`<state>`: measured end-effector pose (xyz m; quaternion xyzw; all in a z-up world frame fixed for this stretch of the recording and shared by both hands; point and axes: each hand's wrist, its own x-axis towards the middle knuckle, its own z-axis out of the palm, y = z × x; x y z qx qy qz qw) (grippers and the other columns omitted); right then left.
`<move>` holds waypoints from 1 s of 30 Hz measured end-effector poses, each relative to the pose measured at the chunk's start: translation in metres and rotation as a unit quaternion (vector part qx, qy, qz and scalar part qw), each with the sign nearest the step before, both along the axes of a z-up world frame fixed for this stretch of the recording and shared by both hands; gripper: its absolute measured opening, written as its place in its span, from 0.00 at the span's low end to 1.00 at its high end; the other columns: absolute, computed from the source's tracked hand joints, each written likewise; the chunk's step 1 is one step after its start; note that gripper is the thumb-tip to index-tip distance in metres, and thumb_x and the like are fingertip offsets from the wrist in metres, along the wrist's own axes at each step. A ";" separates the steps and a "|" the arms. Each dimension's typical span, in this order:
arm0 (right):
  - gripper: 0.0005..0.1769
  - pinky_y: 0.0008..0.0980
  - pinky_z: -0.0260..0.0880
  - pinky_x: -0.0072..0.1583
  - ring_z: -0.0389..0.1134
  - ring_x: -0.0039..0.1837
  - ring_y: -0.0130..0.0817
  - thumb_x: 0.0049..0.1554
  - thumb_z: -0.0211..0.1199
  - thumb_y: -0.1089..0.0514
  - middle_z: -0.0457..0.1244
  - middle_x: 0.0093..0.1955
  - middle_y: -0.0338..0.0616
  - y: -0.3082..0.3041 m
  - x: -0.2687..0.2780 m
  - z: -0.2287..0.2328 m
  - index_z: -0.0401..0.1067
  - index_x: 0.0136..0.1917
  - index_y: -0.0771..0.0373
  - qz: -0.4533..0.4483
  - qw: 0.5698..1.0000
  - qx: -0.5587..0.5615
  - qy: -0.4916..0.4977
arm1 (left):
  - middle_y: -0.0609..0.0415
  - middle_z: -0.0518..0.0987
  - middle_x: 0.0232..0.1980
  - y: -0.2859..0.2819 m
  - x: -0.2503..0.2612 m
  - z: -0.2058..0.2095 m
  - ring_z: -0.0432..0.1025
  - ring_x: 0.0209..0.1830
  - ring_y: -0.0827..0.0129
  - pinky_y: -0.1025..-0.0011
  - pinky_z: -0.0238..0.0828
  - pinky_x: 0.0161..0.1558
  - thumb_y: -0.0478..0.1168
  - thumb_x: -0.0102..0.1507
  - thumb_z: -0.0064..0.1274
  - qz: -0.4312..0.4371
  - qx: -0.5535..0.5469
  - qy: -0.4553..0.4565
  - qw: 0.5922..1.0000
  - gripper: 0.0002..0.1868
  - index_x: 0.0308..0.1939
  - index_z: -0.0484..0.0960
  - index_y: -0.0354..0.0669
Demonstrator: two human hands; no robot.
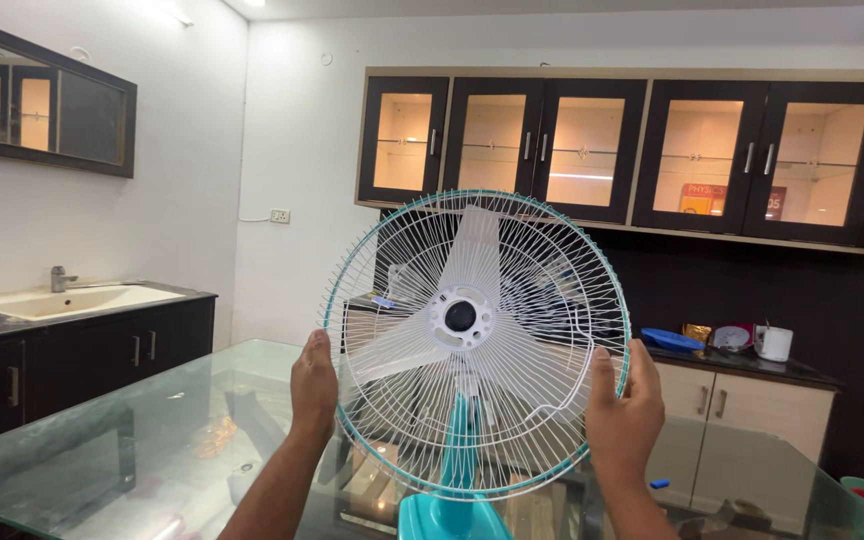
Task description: The person assembles a table fan by repeatedly attaching and detaching the front grill and a teal plastic ring. They use a yellow screwdriver to adjust the ring and align it with the fan blades before securing it in place.
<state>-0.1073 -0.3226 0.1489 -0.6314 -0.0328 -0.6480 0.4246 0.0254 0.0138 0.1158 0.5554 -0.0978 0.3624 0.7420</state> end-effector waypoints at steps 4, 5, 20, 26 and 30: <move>0.40 0.42 0.67 0.66 0.64 0.72 0.51 0.63 0.59 0.40 0.59 0.72 0.66 0.002 0.000 -0.002 0.62 0.73 0.75 0.007 1.000 0.014 0.024 | 0.41 0.78 0.65 -0.005 0.006 -0.002 0.71 0.66 0.61 0.69 0.62 0.66 0.55 0.71 0.37 -0.008 -0.019 0.013 1.000 0.33 0.68 0.71 0.30; 0.40 0.43 0.67 0.66 0.63 0.72 0.52 0.63 0.59 0.39 0.59 0.72 0.66 0.002 0.001 -0.003 0.62 0.73 0.75 -0.003 1.000 0.006 0.027 | 0.41 0.78 0.65 -0.005 0.007 -0.002 0.71 0.66 0.61 0.69 0.62 0.65 0.55 0.71 0.37 0.000 -0.013 0.017 1.000 0.34 0.69 0.70 0.30; 0.36 0.49 0.66 0.67 0.62 0.73 0.54 0.66 0.58 0.39 0.60 0.70 0.63 0.002 0.012 -0.004 0.68 0.69 0.74 -0.080 0.996 -0.032 0.008 | 0.45 0.79 0.61 0.001 0.022 -0.006 0.76 0.53 0.62 0.65 0.72 0.49 0.57 0.70 0.36 -0.020 -0.029 0.034 0.999 0.34 0.70 0.70 0.35; 0.36 0.46 0.69 0.64 0.62 0.72 0.53 0.65 0.58 0.40 0.59 0.71 0.62 0.007 0.008 -0.001 0.66 0.70 0.74 -0.045 0.999 0.005 0.024 | 0.47 0.79 0.60 -0.001 0.027 -0.005 0.76 0.53 0.63 0.66 0.72 0.49 0.57 0.70 0.34 -0.025 -0.024 0.023 0.999 0.33 0.69 0.72 0.36; 0.37 0.45 0.69 0.64 0.63 0.71 0.52 0.65 0.58 0.39 0.58 0.71 0.62 0.007 0.008 0.000 0.65 0.71 0.74 -0.045 0.999 0.000 0.014 | 0.46 0.80 0.57 -0.003 0.026 -0.003 0.76 0.52 0.62 0.65 0.72 0.48 0.57 0.71 0.35 -0.028 -0.028 0.032 0.999 0.33 0.67 0.74 0.34</move>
